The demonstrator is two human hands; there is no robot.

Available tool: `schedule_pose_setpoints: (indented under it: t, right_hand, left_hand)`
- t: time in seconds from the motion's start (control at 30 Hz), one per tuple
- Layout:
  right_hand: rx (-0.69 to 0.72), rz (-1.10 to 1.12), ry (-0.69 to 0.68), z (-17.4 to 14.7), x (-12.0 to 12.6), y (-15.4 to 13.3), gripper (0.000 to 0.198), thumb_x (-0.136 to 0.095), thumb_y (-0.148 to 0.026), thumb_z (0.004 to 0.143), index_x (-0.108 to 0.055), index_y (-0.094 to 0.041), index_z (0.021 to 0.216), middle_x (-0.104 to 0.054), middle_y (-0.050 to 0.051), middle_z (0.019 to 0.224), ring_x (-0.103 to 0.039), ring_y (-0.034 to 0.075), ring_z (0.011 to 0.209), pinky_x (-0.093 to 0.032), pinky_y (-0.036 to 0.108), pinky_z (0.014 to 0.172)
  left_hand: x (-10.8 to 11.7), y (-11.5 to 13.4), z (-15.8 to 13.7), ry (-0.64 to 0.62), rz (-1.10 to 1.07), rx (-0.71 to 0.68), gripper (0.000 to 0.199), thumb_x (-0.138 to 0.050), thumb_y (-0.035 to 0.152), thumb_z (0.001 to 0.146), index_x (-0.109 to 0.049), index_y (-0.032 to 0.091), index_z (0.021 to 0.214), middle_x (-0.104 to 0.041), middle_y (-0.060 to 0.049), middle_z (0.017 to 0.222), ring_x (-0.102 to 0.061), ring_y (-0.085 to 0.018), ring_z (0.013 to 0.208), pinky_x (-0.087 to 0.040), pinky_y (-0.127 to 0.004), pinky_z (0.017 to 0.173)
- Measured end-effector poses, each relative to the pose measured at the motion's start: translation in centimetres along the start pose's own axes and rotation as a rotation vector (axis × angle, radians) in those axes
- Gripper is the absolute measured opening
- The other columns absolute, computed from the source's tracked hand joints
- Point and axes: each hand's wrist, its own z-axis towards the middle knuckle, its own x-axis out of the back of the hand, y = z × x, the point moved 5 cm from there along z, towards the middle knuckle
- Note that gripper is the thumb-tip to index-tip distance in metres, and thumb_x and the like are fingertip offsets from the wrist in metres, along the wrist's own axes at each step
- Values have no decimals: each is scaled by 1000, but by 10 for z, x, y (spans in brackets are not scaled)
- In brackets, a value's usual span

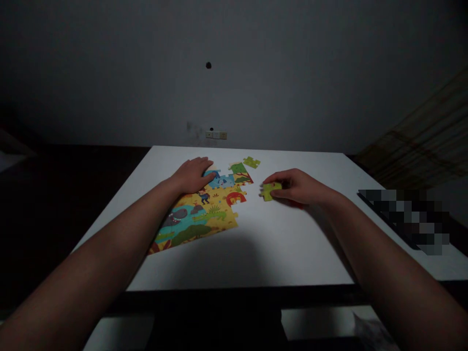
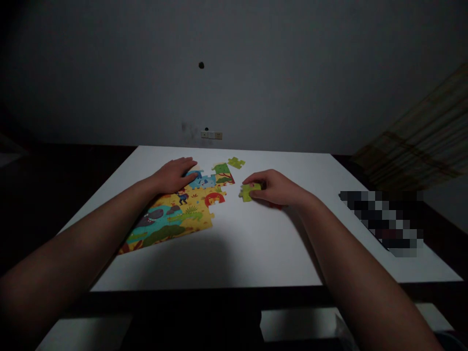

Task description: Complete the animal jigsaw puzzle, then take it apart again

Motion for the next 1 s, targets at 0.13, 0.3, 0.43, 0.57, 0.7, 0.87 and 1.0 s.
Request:
schedule_pose_setpoints:
  t: [0.13, 0.3, 0.43, 0.57, 0.7, 0.87, 1.0]
  right_hand:
    - [24, -9, -20, -1, -4, -7, 53, -91, -42, 87, -90, -20, 135, -81, 3, 81, -58, 15, 47, -41, 28, 43]
    - [138, 184, 31, 7, -32, -26, 58, -95, -39, 89, -87, -25, 145, -82, 5, 94, -77, 21, 72, -60, 31, 63]
    - [96, 243, -13, 13, -58, -31, 51, -91, -40, 94, -84, -27, 143, -82, 8, 112, -77, 19, 66, -58, 32, 57]
    - [122, 225, 12, 15, -61, -31, 44, -90, -38, 93, -80, -25, 134, -79, 6, 111, -77, 18, 67, -57, 31, 58]
    - [174, 188, 66, 15, -53, -30, 44, -91, -42, 89, -79, -22, 128, -77, 4, 101, -74, 19, 70, -56, 33, 62]
    - [288, 132, 54, 10, -48, -41, 35, -94, -49, 87, -83, -22, 107, -73, 2, 83, -62, 18, 73, -49, 33, 67]
    - [319, 132, 24, 4, -47, -48, 47, -93, -54, 88, -58, -26, 73, -64, 0, 77, -56, 18, 75, -46, 34, 71]
  left_hand:
    - [2, -5, 1, 14, 35, 43, 79, -43, 70, 118, -58, 22, 178, -48, -17, 193, -42, -40, 181, -33, -61, 148]
    - [4, -4, 0, 17, 58, 54, 80, -42, 70, 118, -56, 21, 179, -47, -16, 193, -43, -39, 180, -34, -58, 147]
    - [3, -5, 1, 16, 70, 50, 81, -42, 68, 118, -57, 18, 179, -47, -19, 193, -44, -40, 179, -35, -58, 147]
    - [2, -7, 2, 24, 65, 54, 78, -43, 70, 118, -58, 23, 179, -50, -15, 192, -44, -39, 179, -35, -56, 147]
    - [2, -6, 1, 32, 50, 55, 75, -45, 70, 118, -59, 28, 178, -52, -12, 190, -45, -40, 178, -36, -59, 146]
    - [2, -4, 1, 17, 57, 56, 81, -42, 69, 118, -57, 18, 179, -47, -19, 193, -42, -41, 180, -34, -59, 147]
    - [2, -5, 1, 20, 45, 67, 77, -44, 69, 117, -57, 24, 179, -49, -15, 192, -44, -40, 179, -35, -61, 147]
